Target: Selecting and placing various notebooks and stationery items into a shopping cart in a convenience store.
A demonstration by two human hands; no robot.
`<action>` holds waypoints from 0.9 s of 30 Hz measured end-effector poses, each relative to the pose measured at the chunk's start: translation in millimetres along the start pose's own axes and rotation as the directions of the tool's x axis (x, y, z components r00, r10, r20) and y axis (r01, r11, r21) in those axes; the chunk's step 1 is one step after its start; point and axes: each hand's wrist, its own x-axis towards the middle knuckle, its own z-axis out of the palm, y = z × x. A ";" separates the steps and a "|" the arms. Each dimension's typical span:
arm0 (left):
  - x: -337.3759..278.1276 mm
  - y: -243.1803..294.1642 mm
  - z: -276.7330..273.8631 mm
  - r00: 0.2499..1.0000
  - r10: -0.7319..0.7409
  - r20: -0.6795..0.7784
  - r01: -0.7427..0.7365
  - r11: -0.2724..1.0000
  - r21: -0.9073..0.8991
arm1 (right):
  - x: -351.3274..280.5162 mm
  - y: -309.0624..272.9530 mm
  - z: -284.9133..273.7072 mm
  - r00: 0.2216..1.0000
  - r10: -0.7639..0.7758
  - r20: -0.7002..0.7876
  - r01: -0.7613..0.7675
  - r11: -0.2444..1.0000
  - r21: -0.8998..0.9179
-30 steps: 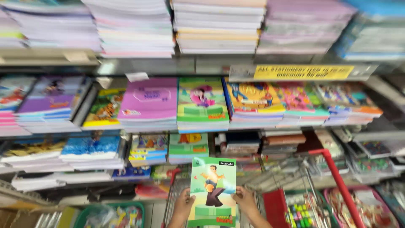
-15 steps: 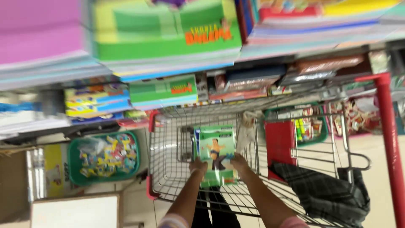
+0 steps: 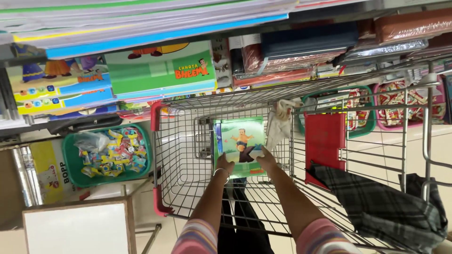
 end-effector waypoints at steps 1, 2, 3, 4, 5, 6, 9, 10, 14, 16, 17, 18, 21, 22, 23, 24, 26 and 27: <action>0.7 -6.0 5.1 0.997 0.072 0.006 -0.072 0.996 -0.050 | -4.9 -2.0 2.3 0.994 0.113 0.014 -0.113 0.994 -0.003; -0.4 -5.5 8.2 0.997 0.074 0.002 -0.074 0.996 -0.051 | -2.8 9.6 7.8 0.994 0.108 0.015 -0.108 0.994 -0.003; -3.5 -4.8 10.3 0.995 0.096 -0.002 -0.096 0.995 0.012 | -2.6 20.6 13.3 0.991 0.084 0.107 -0.080 0.996 -0.044; -3.3 -0.1 10.4 0.992 0.123 -0.011 -0.122 0.990 0.073 | 0.7 27.1 17.6 0.978 0.056 0.199 -0.040 0.996 -0.083; -28.2 20.7 -6.4 0.991 0.130 -0.021 -0.128 0.989 0.070 | -12.1 21.9 26.0 0.979 0.044 0.199 -0.027 0.996 -0.085; -49.3 45.0 -26.2 0.999 0.027 0.045 -0.026 0.999 -0.038 | -20.8 11.8 34.2 0.979 -0.004 0.205 0.043 0.982 -0.184; -102.0 88.3 -69.0 0.998 0.054 0.041 -0.046 0.981 -0.186 | -41.6 -25.9 53.4 0.913 -0.337 0.231 0.400 0.853 -0.336; -115.6 99.8 -81.5 0.988 0.154 -0.028 -0.156 0.963 -0.218 | -45.4 -43.0 58.4 0.780 -0.568 0.264 0.625 0.680 -0.383; -192.5 169.1 -176.4 0.933 0.255 -0.254 -0.313 0.923 -0.223 | -162.2 -192.1 42.0 0.727 -0.655 0.203 0.686 0.700 -0.198; -241.4 206.5 -230.0 0.833 0.373 -0.409 -0.492 0.837 -0.237 | -216.7 -261.8 31.9 0.763 -0.635 0.119 0.644 0.734 -0.214; -254.7 223.7 -255.4 0.809 0.393 -0.437 -0.523 0.821 -0.229 | -238.4 -293.7 26.6 0.736 -0.667 0.113 0.674 0.707 -0.215; -269.9 238.9 -279.6 0.703 0.468 -0.536 -0.621 0.771 -0.142 | -261.9 -323.0 21.8 0.666 -0.736 0.120 0.743 0.640 -0.198; -325.7 294.5 -361.7 0.307 0.657 -0.688 -0.754 0.609 0.245 | -330.4 -409.9 3.9 0.423 -0.900 0.109 0.878 0.377 -0.294; -348.2 311.0 -387.0 0.067 0.746 -0.663 -0.700 0.509 0.502 | -354.0 -434.1 -2.3 0.287 -0.951 0.114 0.889 0.220 -0.401; -349.4 328.6 -408.5 0.032 0.740 -0.672 -0.698 0.498 0.515 | -366.2 -458.9 -7.7 0.253 -0.961 0.115 0.895 0.187 -0.404; -352.5 340.0 -426.6 -0.031 0.780 -0.625 -0.627 0.472 0.620 | -379.3 -476.0 -10.5 0.030 -0.994 0.103 0.857 -0.028 -0.514; -358.6 361.2 -457.1 -0.105 0.814 -0.571 -0.541 0.436 0.720 | -399.9 -506.1 -16.6 -0.213 -0.970 0.115 0.750 -0.237 -0.617; -361.9 371.1 -470.0 -0.072 0.841 -0.536 -0.437 0.457 0.775 | -407.9 -519.5 -19.5 -0.263 -0.958 0.119 0.650 -0.267 -0.711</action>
